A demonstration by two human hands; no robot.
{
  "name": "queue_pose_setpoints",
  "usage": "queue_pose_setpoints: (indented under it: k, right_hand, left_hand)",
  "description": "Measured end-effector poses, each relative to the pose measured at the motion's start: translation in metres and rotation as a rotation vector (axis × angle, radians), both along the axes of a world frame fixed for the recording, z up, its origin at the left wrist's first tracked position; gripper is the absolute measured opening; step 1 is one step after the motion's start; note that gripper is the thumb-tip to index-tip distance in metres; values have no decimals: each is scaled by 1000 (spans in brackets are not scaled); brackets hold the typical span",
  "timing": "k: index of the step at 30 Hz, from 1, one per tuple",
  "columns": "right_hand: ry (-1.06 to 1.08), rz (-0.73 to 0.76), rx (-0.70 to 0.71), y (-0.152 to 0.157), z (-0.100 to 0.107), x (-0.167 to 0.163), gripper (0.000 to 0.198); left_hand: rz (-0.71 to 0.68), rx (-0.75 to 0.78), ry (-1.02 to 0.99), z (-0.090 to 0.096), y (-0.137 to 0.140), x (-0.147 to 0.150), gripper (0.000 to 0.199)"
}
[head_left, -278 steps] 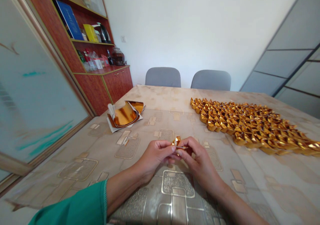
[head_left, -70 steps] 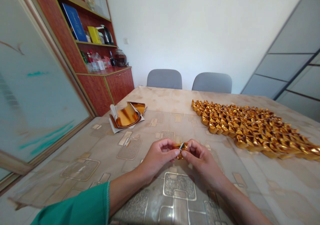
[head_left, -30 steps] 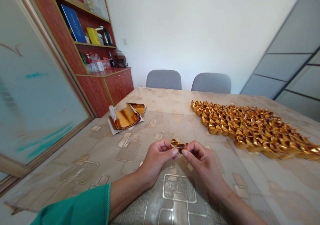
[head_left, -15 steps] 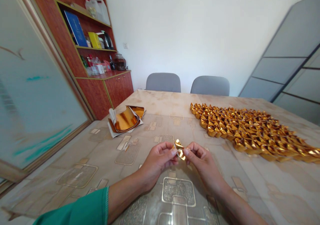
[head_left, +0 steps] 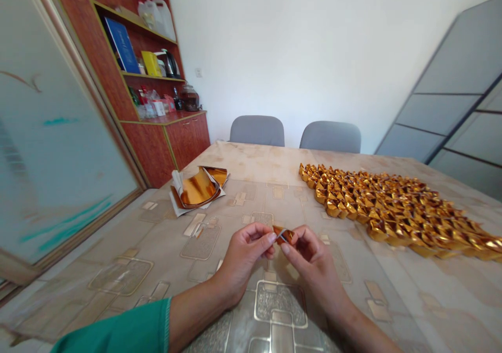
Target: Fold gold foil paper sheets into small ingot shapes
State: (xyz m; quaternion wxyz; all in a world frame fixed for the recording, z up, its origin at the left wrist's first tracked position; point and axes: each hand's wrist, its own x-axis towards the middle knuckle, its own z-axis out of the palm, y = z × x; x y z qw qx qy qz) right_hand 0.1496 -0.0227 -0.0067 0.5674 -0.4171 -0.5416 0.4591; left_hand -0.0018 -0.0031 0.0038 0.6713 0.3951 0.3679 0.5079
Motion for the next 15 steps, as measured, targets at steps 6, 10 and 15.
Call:
queue_pose_setpoints:
  k: [6, 10, 15]
  right_hand:
    - [-56, 9, -7, -1, -4, 1, 23]
    - [-33, 64, -12, -2, -1, 2, 26]
    - [194, 263, -146, -5, 8, 7, 39]
  left_hand:
    - [-4, 11, 33, -1, 1, 0, 28]
    - [-79, -80, -51, -2, 4, -1, 33]
    - [-223, -146, -139, 3, 4, -7, 34]
